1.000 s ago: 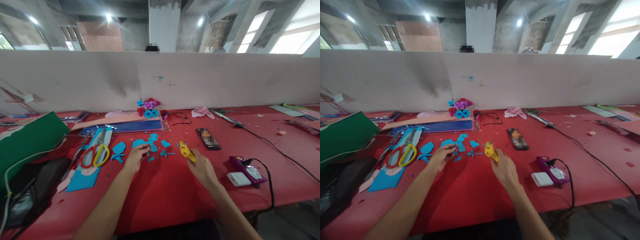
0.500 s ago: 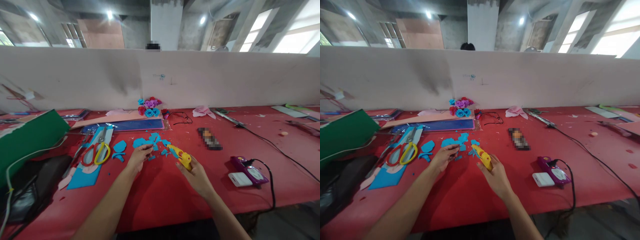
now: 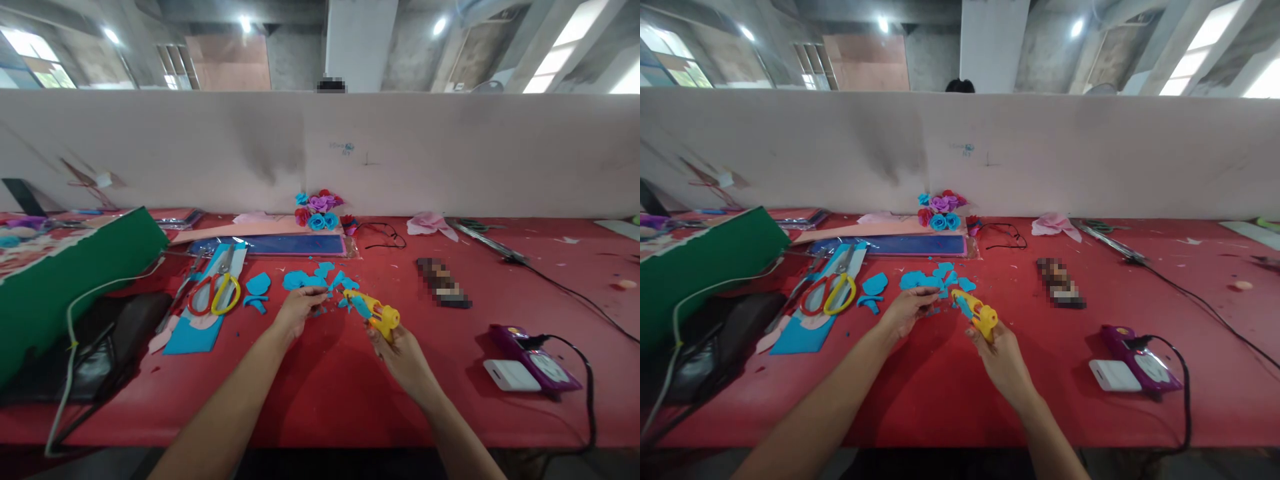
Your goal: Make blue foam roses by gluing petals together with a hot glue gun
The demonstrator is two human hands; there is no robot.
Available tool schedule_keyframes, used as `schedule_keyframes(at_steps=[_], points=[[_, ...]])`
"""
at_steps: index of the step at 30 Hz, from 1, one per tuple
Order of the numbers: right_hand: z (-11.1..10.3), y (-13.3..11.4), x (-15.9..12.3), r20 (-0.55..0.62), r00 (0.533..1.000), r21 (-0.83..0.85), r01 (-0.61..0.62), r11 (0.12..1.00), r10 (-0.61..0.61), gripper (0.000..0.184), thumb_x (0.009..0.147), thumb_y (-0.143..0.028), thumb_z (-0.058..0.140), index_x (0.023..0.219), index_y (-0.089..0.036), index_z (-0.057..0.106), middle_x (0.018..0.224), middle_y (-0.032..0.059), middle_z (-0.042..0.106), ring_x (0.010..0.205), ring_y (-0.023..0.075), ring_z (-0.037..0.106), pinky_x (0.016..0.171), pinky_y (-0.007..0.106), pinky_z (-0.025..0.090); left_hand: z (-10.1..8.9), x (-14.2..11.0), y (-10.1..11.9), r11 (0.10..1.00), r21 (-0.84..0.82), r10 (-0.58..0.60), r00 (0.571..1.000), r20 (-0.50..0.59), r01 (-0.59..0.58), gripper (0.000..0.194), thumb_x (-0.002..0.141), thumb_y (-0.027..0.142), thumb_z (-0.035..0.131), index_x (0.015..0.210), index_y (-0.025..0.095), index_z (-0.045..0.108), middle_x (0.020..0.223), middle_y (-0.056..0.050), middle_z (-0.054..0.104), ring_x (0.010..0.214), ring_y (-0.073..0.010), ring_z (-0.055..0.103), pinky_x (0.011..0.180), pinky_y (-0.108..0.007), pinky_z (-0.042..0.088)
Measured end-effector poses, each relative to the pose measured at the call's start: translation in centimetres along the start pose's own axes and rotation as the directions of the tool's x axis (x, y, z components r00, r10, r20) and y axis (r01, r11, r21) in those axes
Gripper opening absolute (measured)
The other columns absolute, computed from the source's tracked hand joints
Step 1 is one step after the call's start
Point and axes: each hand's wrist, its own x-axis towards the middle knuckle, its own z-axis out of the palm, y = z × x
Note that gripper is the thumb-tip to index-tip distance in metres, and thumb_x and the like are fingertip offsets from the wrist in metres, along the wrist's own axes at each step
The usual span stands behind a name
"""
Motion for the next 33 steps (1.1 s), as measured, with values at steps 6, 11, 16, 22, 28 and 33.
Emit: schedule_keyframes(at_steps=[6,11,16,22,28,33], points=[[0.45,0.5,0.46,0.017,1.0,-0.025,0.014,1.0,-0.014,0.039,0.083,-0.051,0.048,0.091,-0.015,0.061,0.061,0.0003,0.055,0.048,0.0119,0.046,0.046,0.022,0.037,0.01,-0.13,0.1,1.0,0.003,-0.026,0.999,0.018,0.026,0.023,0.055,0.021,0.077,0.076,0.015,0.072,0.068,-0.003,0.068,0.049,-0.0056,0.049,0.049,-0.019,0.035],[0.59,0.27,0.63,0.009,1.0,-0.022,0.012,1.0,-0.012,0.039,0.083,-0.053,0.048,0.084,-0.015,0.06,0.054,-0.0026,0.048,0.047,0.0116,0.043,0.044,0.022,0.035,0.11,-0.31,0.2,0.999,0.01,-0.041,0.999,0.029,0.041,0.024,0.053,0.019,0.078,0.077,0.014,0.073,0.067,-0.003,0.067,0.049,-0.0056,0.05,0.049,-0.019,0.034],[0.66,0.01,0.76,0.024,1.0,-0.023,0.006,1.0,-0.005,0.04,0.083,-0.054,0.048,0.084,-0.015,0.059,0.055,-0.0029,0.047,0.048,0.0119,0.044,0.046,0.022,0.037,0.21,-0.49,0.33,0.998,0.019,-0.053,0.998,0.023,0.053,0.02,0.056,0.016,0.076,0.076,0.015,0.073,0.065,-0.002,0.065,0.049,-0.0057,0.05,0.05,-0.02,0.033],[0.72,0.04,0.89,0.012,1.0,-0.07,0.014,0.997,-0.013,0.039,0.083,-0.053,0.049,0.087,-0.016,0.061,0.056,-0.0019,0.05,0.048,0.0121,0.045,0.046,0.022,0.037,0.29,-0.63,0.41,0.998,0.012,-0.055,0.998,0.018,0.055,0.019,0.057,0.016,0.077,0.075,0.016,0.074,0.064,-0.002,0.066,0.051,-0.0064,0.051,0.052,-0.021,0.035],[0.55,-0.33,1.02,-0.016,0.998,-0.122,0.059,0.991,-0.062,0.039,0.084,-0.051,0.047,0.087,-0.016,0.063,0.054,-0.0006,0.053,0.046,0.0129,0.046,0.045,0.022,0.037,0.26,-0.58,0.35,0.998,0.027,-0.052,0.999,0.016,0.052,0.019,0.056,0.016,0.078,0.075,0.016,0.074,0.066,-0.003,0.067,0.051,-0.0067,0.051,0.054,-0.021,0.036],[0.65,-0.38,0.85,-0.009,0.999,-0.131,0.03,0.991,-0.031,0.039,0.082,-0.052,0.048,0.085,-0.016,0.061,0.054,-0.0012,0.052,0.046,0.0134,0.048,0.045,0.022,0.036,0.25,-0.58,0.33,0.999,0.02,-0.047,0.999,0.014,0.047,0.018,0.057,0.016,0.077,0.075,0.016,0.074,0.067,-0.003,0.067,0.051,-0.0065,0.051,0.055,-0.022,0.037]])
